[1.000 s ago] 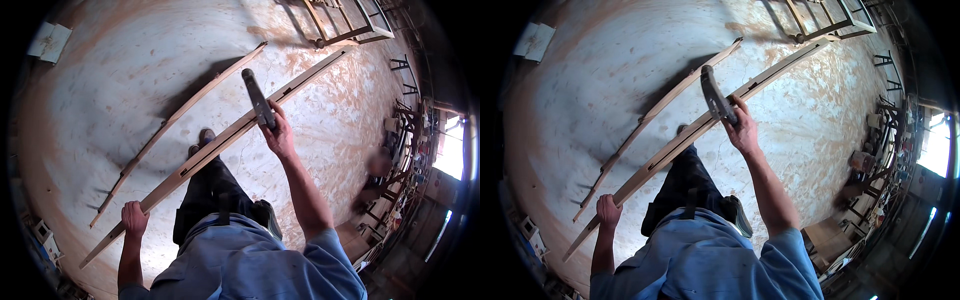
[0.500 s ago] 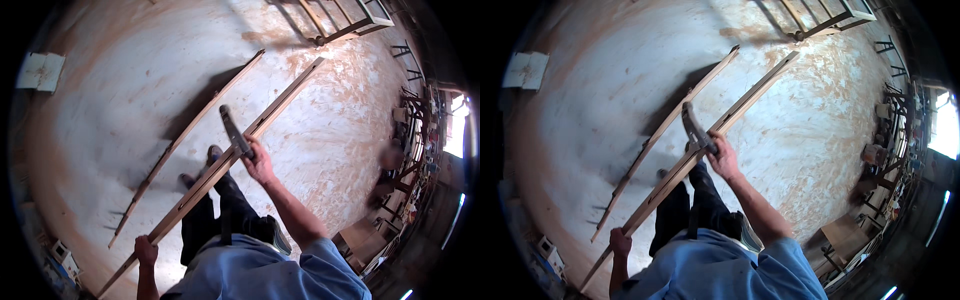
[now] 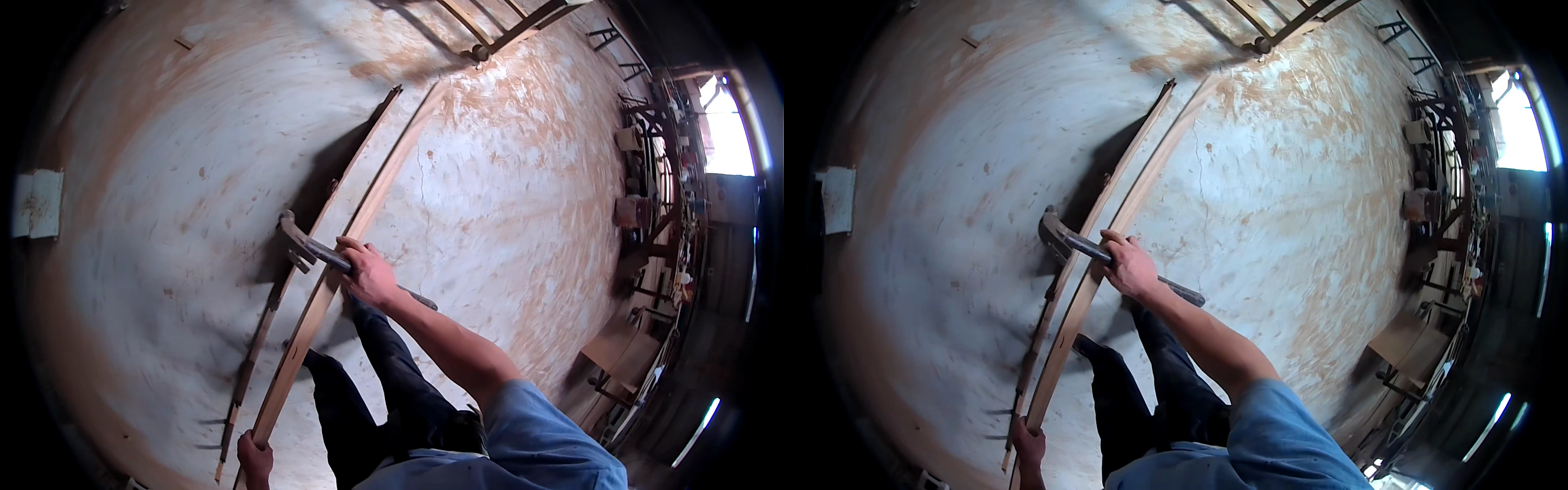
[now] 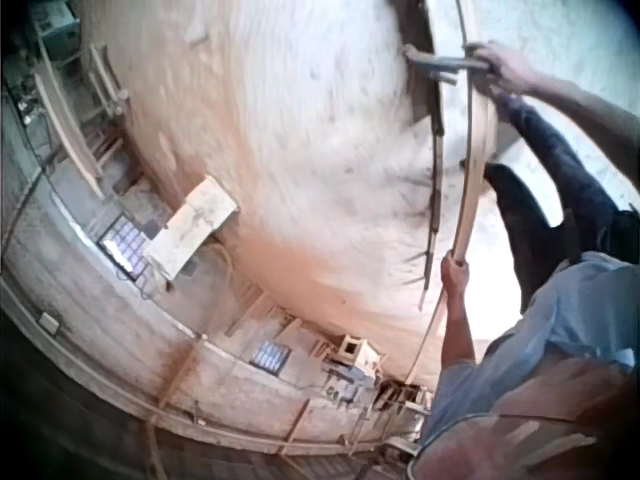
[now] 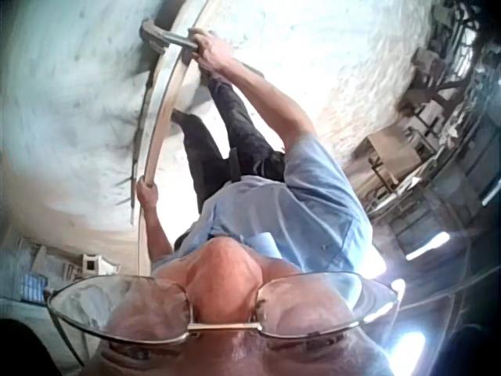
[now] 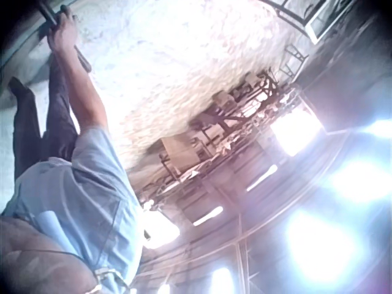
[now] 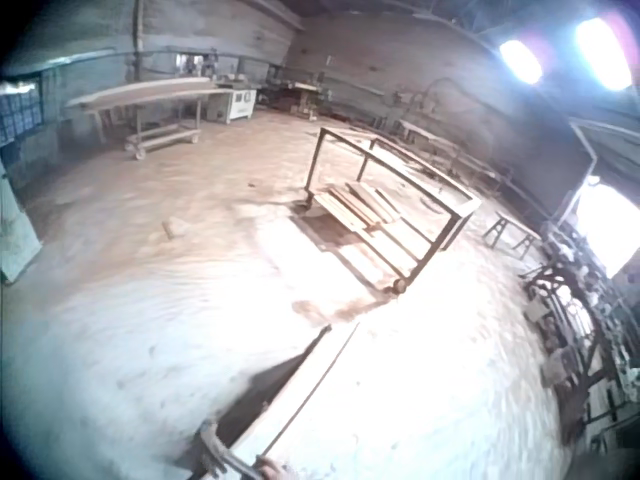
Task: The person uses a power saw to cut a wooden plank, then applies glue to the cut end. They proceed to assemble a wooden chair frame by hammering nails into the joints to secure the pieces together.
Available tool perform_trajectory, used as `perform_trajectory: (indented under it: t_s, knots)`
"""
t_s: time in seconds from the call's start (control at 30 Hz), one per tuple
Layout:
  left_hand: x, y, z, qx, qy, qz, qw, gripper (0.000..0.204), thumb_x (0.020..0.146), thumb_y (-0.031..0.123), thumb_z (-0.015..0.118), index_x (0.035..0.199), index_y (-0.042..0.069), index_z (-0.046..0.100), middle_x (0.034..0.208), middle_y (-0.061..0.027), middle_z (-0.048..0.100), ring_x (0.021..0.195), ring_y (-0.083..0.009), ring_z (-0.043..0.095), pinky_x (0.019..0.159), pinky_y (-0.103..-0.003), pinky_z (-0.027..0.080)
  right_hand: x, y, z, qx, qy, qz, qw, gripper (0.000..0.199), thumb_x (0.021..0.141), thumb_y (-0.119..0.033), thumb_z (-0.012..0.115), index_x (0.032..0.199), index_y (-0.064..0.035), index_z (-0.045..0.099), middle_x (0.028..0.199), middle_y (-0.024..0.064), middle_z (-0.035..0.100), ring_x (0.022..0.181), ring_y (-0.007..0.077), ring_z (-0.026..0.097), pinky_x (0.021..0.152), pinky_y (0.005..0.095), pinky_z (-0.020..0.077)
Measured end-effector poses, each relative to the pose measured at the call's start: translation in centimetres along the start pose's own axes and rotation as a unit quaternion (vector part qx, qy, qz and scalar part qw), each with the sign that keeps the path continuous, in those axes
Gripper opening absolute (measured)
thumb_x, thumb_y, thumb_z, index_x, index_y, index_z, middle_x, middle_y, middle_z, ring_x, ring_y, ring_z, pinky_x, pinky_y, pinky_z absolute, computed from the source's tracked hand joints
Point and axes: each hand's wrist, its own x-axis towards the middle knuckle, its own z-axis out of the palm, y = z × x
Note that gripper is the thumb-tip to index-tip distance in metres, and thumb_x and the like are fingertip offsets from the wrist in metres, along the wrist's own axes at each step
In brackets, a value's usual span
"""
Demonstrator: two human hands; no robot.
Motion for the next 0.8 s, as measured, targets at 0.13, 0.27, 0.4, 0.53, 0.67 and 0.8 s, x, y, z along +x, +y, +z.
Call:
perform_trajectory:
  t_s: [0.13, 0.27, 0.4, 0.53, 0.67, 0.8]
  knots:
    - [3.0, -0.9, -0.6, 0.002, -0.041, -0.02, 0.999, 0.05, 0.07, 0.003, 0.072, 0.117, -0.001, 0.056, 0.111, -0.0224, 0.062, 0.106, -0.04, 0.06, 0.091, -0.044, 0.049, 2.9, -0.3, 2.4, 0.005, 0.022, -0.007, 1.0, 0.032, 0.076, -0.011, 0.068, 0.107, -0.0083, 0.059, 0.14, 0.0066, 0.049, 0.102, 0.0345, 0.054, 0.092, 0.0417, 0.0481]
    - [5.7, -3.1, 0.0, -0.017, 0.0, 0.016, 1.0, 0.048, 0.066, 0.007, 0.07, 0.111, -0.003, 0.058, 0.1, -0.0226, 0.066, 0.094, -0.0404, 0.064, 0.085, -0.045, 0.051, 5.7, -0.5, 3.7, -0.008, 0.061, -0.021, 0.998, 0.027, 0.079, -0.016, 0.067, 0.104, -0.0083, 0.061, 0.138, 0.0062, 0.053, 0.099, 0.0345, 0.055, 0.091, 0.0407, 0.0481]
    - [8.2, -4.4, -0.4, -0.111, -0.057, 0.028, 0.992, 0.041, 0.062, 0.006, 0.068, 0.101, -0.005, 0.06, 0.087, -0.0182, 0.068, 0.083, -0.0304, 0.068, 0.079, -0.04, 0.053, 8.1, 0.1, 5.2, -0.018, 0.105, -0.042, 0.993, 0.025, 0.079, -0.018, 0.066, 0.101, -0.0069, 0.063, 0.133, 0.0055, 0.057, 0.099, 0.0335, 0.055, 0.091, 0.0398, 0.0475]
    - [9.6, -2.0, -1.6, -0.213, -0.113, -0.011, 0.97, 0.039, 0.059, 0.003, 0.064, 0.097, -0.007, 0.06, 0.086, -0.0112, 0.067, 0.081, -0.0189, 0.065, 0.075, -0.035, 0.053, 9.9, 0.5, 6.3, 0.002, 0.136, -0.036, 0.99, 0.025, 0.078, -0.019, 0.067, 0.1, -0.0063, 0.064, 0.132, 0.0046, 0.058, 0.1, 0.0328, 0.055, 0.092, 0.0388, 0.0468]
    - [10.4, -1.3, -1.9, -0.273, -0.131, -0.066, 0.951, 0.036, 0.061, 0.002, 0.064, 0.095, -0.007, 0.059, 0.082, -0.0074, 0.062, 0.075, -0.0164, 0.06, 0.069, -0.033, 0.05, 11.1, 1.1, 6.9, 0.013, 0.153, -0.044, 0.987, 0.025, 0.078, -0.02, 0.067, 0.099, -0.0068, 0.065, 0.131, 0.0045, 0.059, 0.1, 0.0324, 0.054, 0.093, 0.0383, 0.0464]
    - [10.7, 0.4, -2.8, -0.247, -0.128, -0.075, 0.958, 0.033, 0.063, 0.001, 0.064, 0.094, -0.007, 0.058, 0.08, -0.0048, 0.059, 0.072, -0.0142, 0.057, 0.066, -0.031, 0.048, 11.8, 1.9, 8.0, 0.019, 0.17, -0.039, 0.984, 0.024, 0.077, -0.019, 0.069, 0.098, -0.0075, 0.064, 0.131, 0.0039, 0.059, 0.098, 0.0321, 0.053, 0.091, 0.0384, 0.0466]
